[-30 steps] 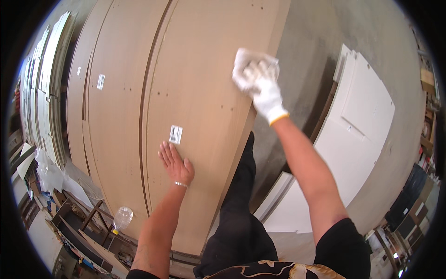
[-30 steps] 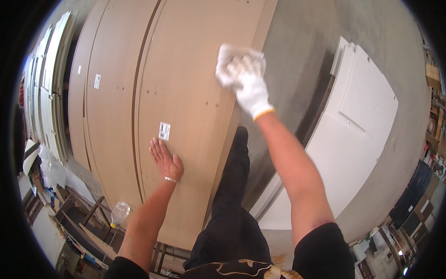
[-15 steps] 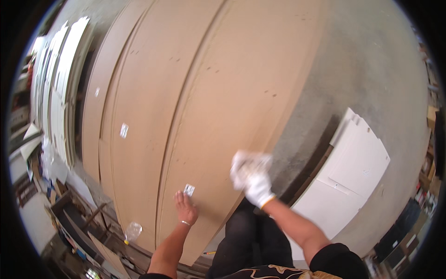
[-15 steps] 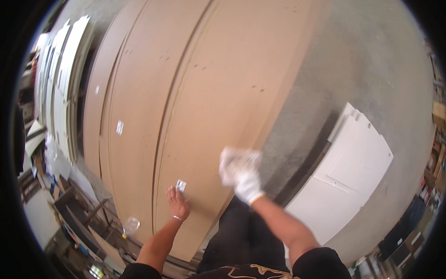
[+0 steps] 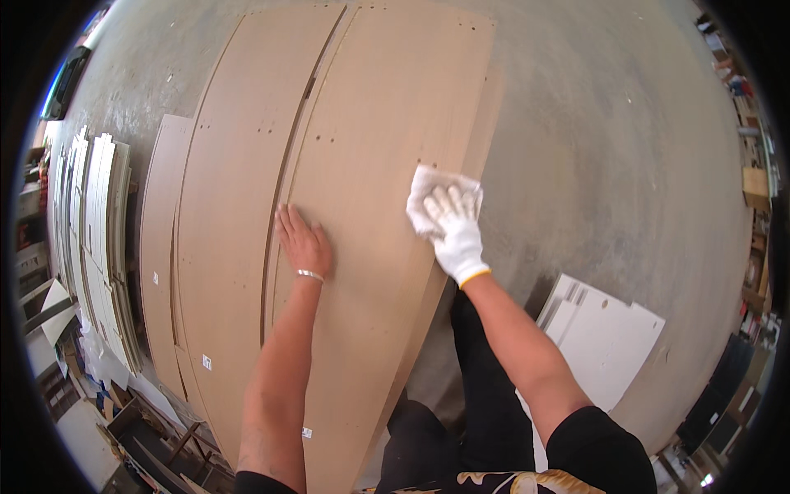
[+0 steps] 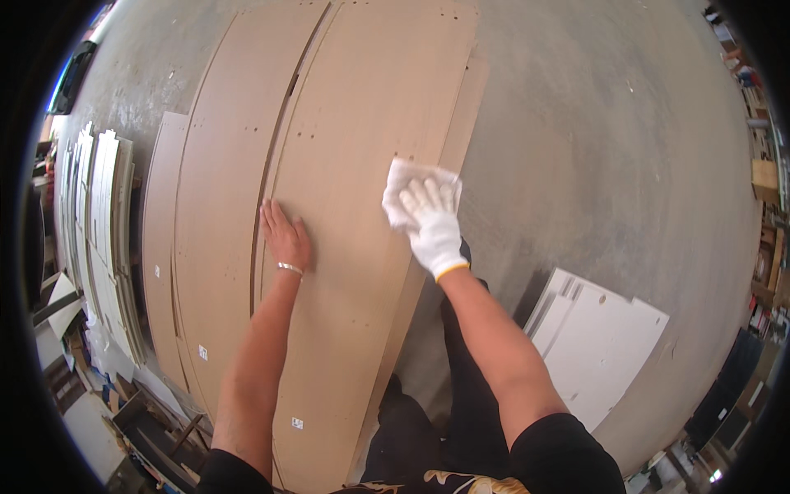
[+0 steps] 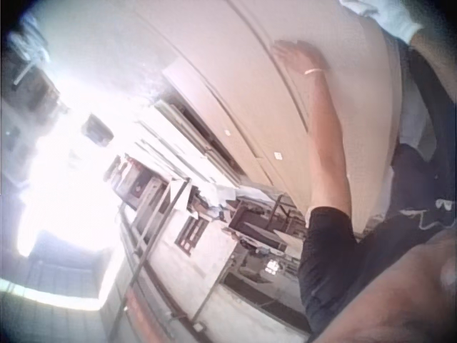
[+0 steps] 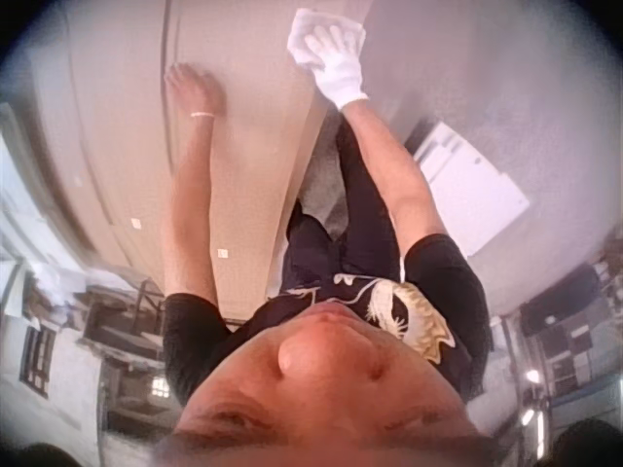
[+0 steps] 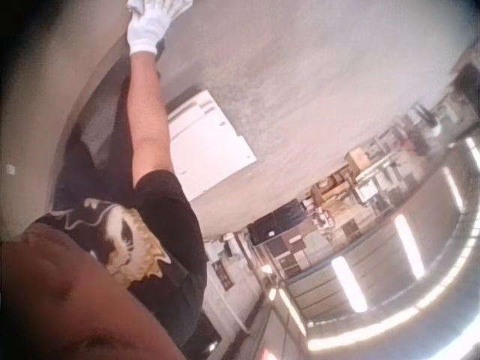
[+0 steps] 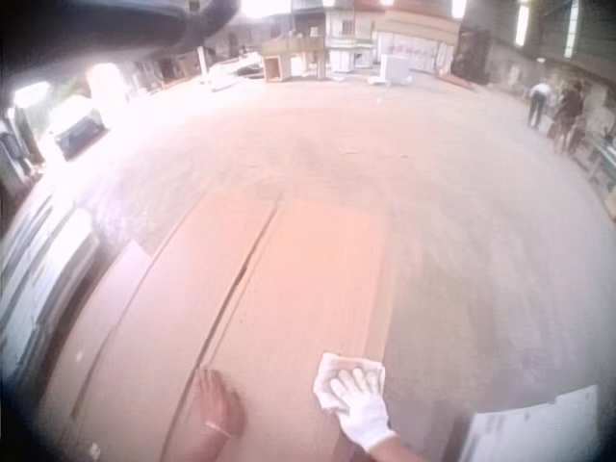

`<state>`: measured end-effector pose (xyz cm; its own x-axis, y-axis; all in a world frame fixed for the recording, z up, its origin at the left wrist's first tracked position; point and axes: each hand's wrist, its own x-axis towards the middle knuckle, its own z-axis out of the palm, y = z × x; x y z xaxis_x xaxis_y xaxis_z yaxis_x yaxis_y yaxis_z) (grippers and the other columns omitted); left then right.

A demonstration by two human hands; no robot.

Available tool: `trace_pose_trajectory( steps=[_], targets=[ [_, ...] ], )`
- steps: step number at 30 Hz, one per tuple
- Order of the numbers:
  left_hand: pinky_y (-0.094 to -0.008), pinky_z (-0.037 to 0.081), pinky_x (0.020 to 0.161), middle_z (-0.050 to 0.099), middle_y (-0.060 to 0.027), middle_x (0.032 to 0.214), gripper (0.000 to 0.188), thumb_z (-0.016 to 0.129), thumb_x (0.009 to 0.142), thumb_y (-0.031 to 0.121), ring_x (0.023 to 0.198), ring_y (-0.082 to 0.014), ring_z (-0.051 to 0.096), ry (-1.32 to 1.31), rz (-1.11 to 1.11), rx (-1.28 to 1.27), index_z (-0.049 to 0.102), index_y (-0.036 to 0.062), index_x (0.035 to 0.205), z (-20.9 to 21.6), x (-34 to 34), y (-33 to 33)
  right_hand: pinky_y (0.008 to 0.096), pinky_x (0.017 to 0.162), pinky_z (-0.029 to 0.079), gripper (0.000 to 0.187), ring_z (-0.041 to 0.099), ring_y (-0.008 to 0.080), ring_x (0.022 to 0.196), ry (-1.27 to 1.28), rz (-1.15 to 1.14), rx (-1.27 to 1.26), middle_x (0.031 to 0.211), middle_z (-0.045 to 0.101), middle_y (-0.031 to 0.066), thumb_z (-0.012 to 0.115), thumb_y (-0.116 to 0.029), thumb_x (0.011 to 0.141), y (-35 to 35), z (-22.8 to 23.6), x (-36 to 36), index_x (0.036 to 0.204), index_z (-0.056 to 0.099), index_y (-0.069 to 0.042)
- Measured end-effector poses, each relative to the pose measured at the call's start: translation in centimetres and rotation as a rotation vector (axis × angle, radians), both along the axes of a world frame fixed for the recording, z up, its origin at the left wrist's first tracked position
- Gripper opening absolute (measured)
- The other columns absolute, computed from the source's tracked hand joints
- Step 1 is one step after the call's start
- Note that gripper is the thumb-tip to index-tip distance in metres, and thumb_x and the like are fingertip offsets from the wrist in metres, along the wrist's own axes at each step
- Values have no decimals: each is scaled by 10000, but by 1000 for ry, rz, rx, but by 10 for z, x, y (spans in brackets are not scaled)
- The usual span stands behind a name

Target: The person scrapes labels off white wooden panels using a scraper, then wipes the panels with a cloth. The person also uses a spray gun to clean the surface of the panels.

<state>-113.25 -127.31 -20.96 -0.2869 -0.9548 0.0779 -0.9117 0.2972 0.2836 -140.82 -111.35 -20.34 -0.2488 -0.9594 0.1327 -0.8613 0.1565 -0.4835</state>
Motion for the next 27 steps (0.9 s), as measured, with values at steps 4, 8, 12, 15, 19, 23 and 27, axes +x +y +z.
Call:
trace_pose_trajectory(
  steps=[4, 8, 12, 15, 19, 23, 27],
  targets=[
    [-536, 242, 1235, 360, -260, 1598, 672, 563, 1005, 232, 1491, -425, 315, -30, 301, 190, 308, -48, 1561, -1, -89, -93, 521, 1265, 236, 560, 428, 333, 1467, 59, -35, -37, 1520, 569, 70, 747, -213, 871, -96, -9, -119, 1415, 625, -160],
    [-550, 285, 1202, 406, -254, 1549, 654, 535, 1028, 281, 1447, -419, 363, -204, 464, 109, 324, -34, 1561, -13, -151, -127, 521, 1267, 232, 599, 404, 334, 1483, 76, -83, -75, 1556, 531, 90, 748, -212, 862, -178, -9, -204, 1439, 603, -141],
    [-556, 270, 1207, 393, -251, 1560, 654, 494, 1051, 330, 1445, -423, 363, -180, 472, 70, 312, -25, 1569, -9, -148, -105, 566, 1250, 243, 591, 400, 421, 1457, -53, -82, -11, 1502, 537, 163, 730, -179, 844, -162, 14, -190, 1404, 581, -62],
    [-556, 243, 1228, 381, -249, 1573, 649, 471, 1062, 340, 1460, -428, 346, -181, 479, 132, 305, -28, 1570, -5, -148, -90, 662, 1192, 275, 630, 417, 448, 1423, -140, -6, -76, 1442, 547, 176, 729, -147, 771, -98, 30, -143, 1376, 581, -49],
    [-561, 217, 1246, 382, -248, 1574, 638, 461, 1067, 334, 1472, -436, 326, -170, 615, 150, 309, -38, 1563, -9, -167, -88, 660, 1180, 307, 663, 477, 462, 1309, -294, -50, 179, 1401, 567, 179, 745, -108, 701, -61, 24, -122, 1346, 604, -44],
    [-559, 195, 1254, 367, -243, 1579, 642, 418, 1073, 359, 1476, -443, 292, -160, 668, 110, 298, -37, 1564, -15, -180, -88, 679, 1206, 278, 639, 429, 526, 1373, -177, -169, -65, 1425, 556, 219, 709, -82, 766, -141, 12, -188, 1392, 584, -56],
    [-577, 206, 1231, 349, -239, 1580, 657, 427, 1043, 343, 1468, -454, 286, -248, 674, 129, 286, -38, 1560, -17, -181, -89, 516, 1240, 325, 552, 326, 487, 1500, -113, -352, -109, 1592, 457, 183, 683, -146, 935, -250, -3, -295, 1471, 554, -109]
  ],
)
